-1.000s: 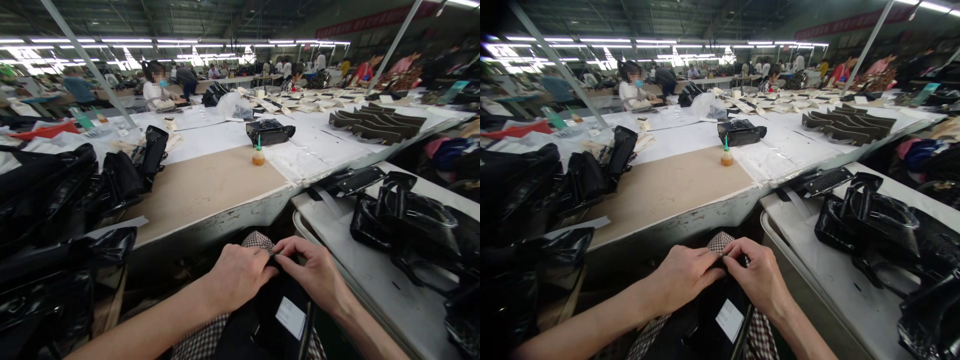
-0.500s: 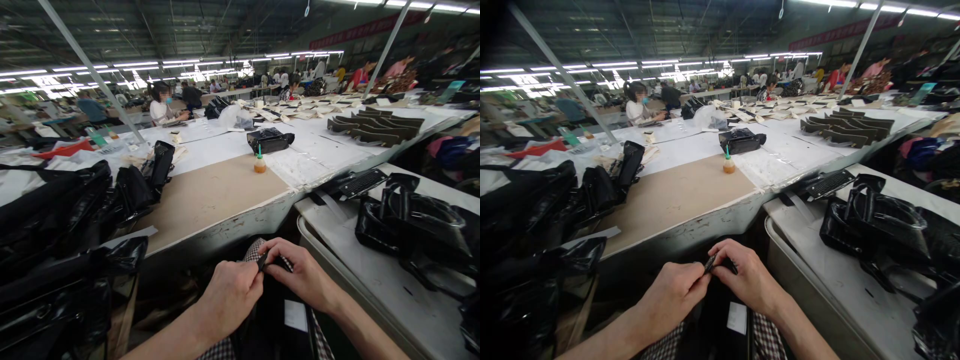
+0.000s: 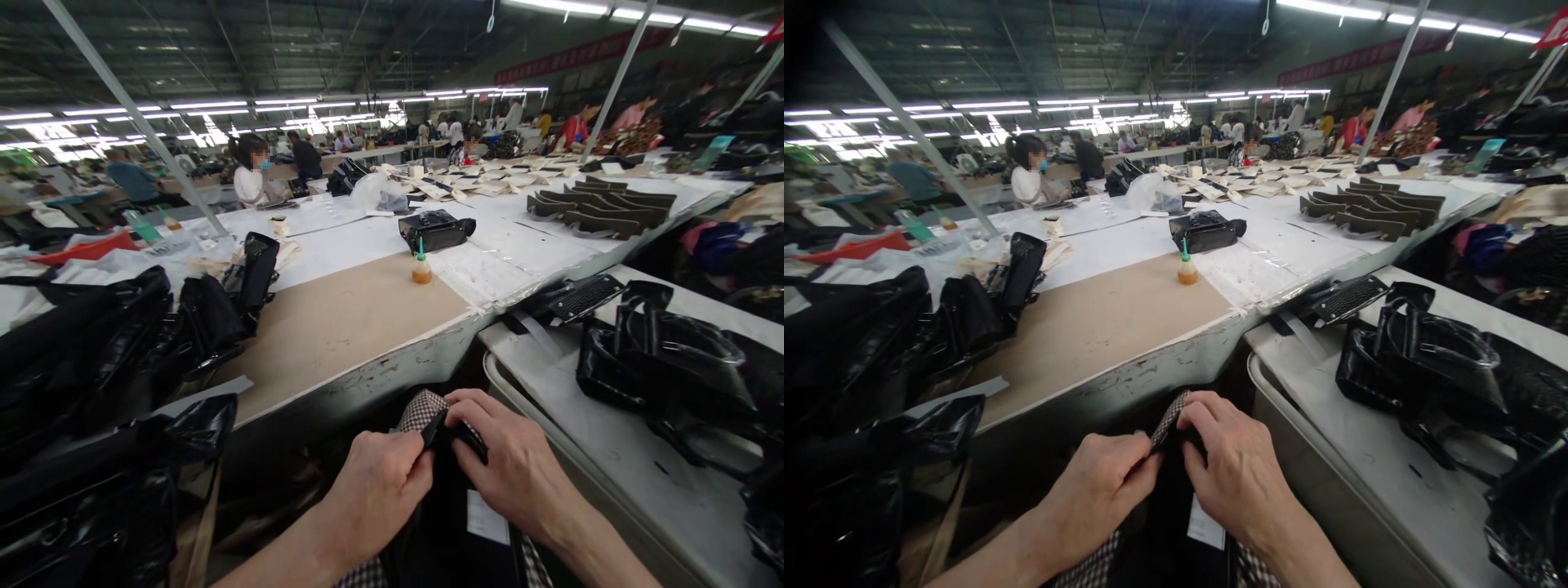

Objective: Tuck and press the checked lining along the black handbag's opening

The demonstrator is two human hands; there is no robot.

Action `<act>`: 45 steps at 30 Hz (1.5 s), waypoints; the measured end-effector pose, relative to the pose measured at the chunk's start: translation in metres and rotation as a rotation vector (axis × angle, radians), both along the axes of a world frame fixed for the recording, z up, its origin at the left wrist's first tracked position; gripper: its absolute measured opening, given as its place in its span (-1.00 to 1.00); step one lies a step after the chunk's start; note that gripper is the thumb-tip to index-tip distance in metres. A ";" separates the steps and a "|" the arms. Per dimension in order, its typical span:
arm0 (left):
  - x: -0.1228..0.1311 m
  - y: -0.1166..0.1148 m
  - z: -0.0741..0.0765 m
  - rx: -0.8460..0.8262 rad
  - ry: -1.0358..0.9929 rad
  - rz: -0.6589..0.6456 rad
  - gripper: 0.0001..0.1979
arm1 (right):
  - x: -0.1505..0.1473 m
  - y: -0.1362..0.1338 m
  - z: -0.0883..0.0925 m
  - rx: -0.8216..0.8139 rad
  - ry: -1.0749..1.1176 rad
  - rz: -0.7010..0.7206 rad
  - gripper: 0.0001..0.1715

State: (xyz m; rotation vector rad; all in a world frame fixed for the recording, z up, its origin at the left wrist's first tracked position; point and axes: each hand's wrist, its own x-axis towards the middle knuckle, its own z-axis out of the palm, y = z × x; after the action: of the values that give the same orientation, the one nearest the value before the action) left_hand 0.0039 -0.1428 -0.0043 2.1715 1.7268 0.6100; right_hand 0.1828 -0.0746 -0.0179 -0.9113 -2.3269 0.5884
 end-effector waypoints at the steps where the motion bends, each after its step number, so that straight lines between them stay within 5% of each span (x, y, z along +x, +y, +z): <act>1: -0.001 0.000 0.000 0.002 -0.012 0.000 -0.74 | -0.002 -0.001 0.000 0.005 -0.012 -0.026 -0.77; 21: -0.018 0.000 -0.003 -0.069 -0.136 -0.022 -0.70 | -0.013 0.009 -0.007 -0.250 0.262 0.065 -0.86; 35: -0.019 -0.002 -0.004 -0.093 -0.174 -0.029 -0.68 | -0.018 0.013 -0.004 -0.530 0.386 -0.005 -0.88; 45: -0.018 -0.006 -0.004 -0.057 -0.155 0.003 -0.68 | -0.024 0.009 -0.003 -0.513 0.411 -0.046 -0.87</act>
State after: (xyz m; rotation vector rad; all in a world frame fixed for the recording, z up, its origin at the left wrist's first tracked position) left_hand -0.0143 -0.1486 -0.0084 2.0261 1.6465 0.7012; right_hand 0.1588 -0.0658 -0.0206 -0.9495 -1.8077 1.2594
